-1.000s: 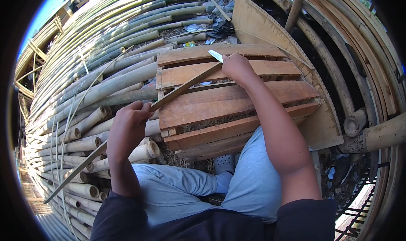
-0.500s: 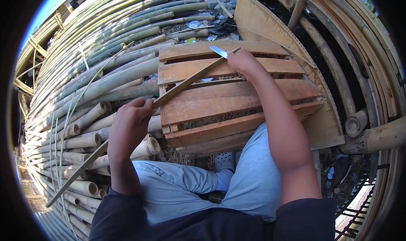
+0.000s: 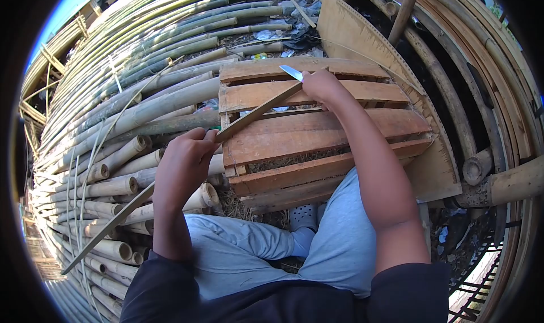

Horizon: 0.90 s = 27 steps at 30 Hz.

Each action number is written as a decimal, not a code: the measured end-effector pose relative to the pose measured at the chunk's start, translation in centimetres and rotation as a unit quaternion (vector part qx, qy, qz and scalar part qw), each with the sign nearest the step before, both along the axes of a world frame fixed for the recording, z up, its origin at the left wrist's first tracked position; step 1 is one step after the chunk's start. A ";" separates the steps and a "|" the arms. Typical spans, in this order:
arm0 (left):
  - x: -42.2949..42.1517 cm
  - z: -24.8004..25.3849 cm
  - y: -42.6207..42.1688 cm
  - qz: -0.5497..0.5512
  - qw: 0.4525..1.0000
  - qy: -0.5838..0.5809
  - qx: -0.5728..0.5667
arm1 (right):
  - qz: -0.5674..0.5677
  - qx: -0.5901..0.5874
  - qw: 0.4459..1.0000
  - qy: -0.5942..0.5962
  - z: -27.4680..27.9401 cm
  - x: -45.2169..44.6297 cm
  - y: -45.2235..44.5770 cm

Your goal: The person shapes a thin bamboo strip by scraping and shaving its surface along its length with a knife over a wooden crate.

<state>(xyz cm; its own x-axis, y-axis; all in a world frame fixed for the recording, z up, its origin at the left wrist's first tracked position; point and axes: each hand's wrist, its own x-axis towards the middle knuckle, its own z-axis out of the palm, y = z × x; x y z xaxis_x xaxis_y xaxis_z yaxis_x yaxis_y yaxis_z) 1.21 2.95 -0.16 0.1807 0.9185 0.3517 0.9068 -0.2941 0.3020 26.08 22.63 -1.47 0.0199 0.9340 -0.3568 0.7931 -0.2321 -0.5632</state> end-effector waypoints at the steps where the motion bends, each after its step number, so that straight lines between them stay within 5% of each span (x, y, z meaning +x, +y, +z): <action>1: 0.0 0.1 0.0 0.002 1.000 -0.001 0.000 | 0.014 -0.002 1.000 0.011 0.2 -0.7 -0.9; 27: 0.8 0.2 -0.3 0.017 1.000 0.003 0.000 | 0.065 0.033 0.996 -0.057 1.5 -0.8 -1.3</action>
<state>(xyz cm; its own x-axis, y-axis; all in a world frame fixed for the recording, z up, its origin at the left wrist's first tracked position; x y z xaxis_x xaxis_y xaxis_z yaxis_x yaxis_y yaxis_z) 2.06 2.67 -0.01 0.1522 0.9239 0.3510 0.9180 -0.2637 0.2962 25.24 21.31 0.01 -0.0664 0.9523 -0.2977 0.8740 -0.0885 -0.4778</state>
